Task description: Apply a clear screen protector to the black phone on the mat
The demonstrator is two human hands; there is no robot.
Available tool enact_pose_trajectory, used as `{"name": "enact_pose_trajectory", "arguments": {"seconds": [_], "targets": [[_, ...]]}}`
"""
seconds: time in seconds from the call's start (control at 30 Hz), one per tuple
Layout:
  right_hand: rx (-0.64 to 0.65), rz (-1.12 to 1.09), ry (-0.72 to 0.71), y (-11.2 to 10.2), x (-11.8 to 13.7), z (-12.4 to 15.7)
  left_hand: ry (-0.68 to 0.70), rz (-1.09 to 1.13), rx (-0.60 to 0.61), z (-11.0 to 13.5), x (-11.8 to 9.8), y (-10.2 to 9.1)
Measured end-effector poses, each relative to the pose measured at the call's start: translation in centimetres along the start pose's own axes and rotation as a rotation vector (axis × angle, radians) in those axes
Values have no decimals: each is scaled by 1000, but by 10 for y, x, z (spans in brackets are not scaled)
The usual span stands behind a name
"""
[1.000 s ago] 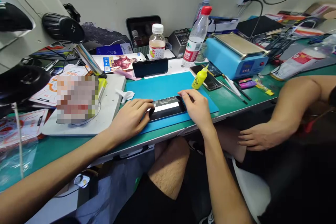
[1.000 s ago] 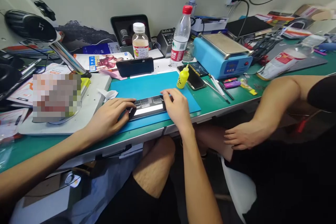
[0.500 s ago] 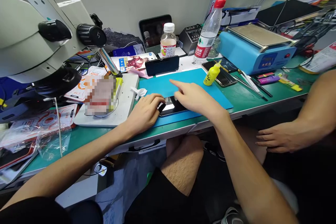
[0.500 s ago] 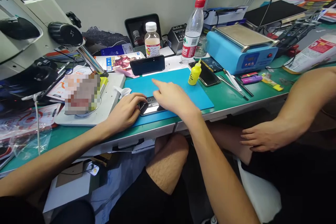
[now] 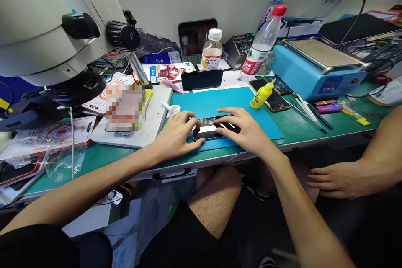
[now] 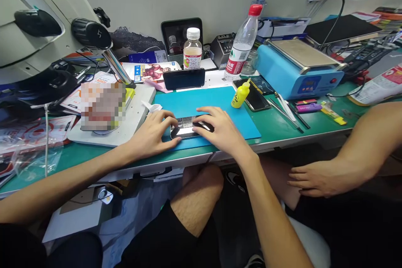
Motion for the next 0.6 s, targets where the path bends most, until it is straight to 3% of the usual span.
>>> {"name": "enact_pose_trajectory", "arguments": {"seconds": [0.13,0.47,0.6], "targets": [[3,-68,106,0,-15,9,-1,86,43,-1,-3,2],[-30,-34,106,3,-16,12,-61,154,78,-1,-2,3],[-19,-18,109,3,-12,13,-178,249,-8,1,7,4]]}}
Point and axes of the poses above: each hand's wrist, its own z-axis away from the middle knuckle, its own y-axis out of the palm, x = y × z, the point moved 5 cm from there along -z, towards the middle knuckle, and after that the axes turned 15 degrees about -x, right-handed, at the moved point
